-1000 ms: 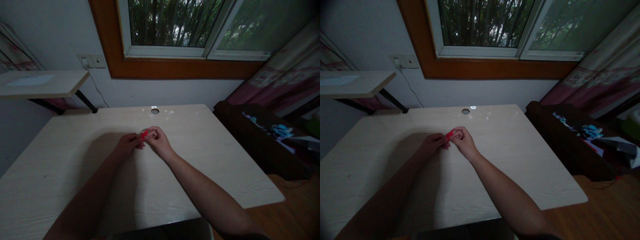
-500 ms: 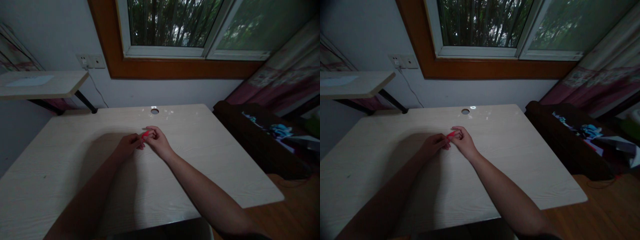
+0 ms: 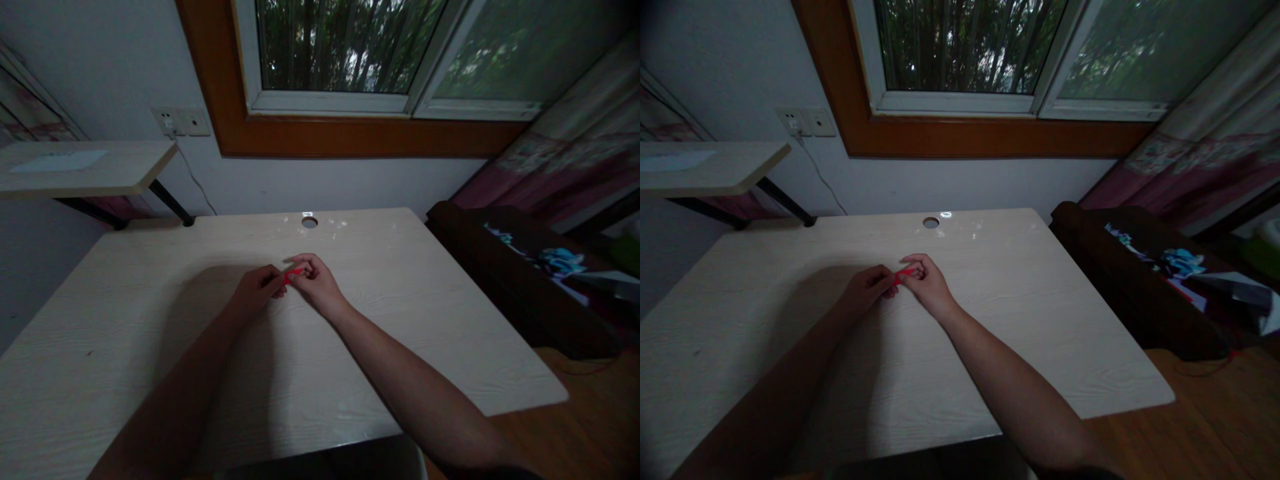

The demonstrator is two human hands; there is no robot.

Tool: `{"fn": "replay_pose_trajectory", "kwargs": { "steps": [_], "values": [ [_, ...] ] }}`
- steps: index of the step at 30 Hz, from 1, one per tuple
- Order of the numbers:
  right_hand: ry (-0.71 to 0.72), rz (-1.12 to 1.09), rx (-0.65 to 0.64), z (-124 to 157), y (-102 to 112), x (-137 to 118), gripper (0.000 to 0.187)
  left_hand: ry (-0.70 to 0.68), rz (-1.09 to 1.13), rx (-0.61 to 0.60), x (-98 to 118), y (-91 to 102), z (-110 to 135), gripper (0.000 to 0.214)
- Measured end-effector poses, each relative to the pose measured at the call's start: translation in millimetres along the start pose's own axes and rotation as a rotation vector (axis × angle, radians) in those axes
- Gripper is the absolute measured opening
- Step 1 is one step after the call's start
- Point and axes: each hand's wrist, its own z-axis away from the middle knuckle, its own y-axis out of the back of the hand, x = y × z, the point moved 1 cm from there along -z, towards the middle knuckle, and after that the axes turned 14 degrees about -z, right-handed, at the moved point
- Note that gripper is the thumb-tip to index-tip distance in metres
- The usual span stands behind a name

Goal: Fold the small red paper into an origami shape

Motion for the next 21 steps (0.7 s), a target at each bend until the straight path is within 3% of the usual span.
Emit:
{"fn": "replay_pose_trajectory", "kwargs": {
  "steps": [12,21],
  "values": [
    [-0.007,0.08,0.021,1.0,-0.2,3.3,0.03,-0.026,-0.131,0.032,5.4,-1.4,0.2,0.024],
    [0.008,-0.059,0.119,-1.1,-0.6,2.1,0.031,-0.027,-0.101,0.032,0.4,-2.1,-0.9,0.027]
  ]
}}
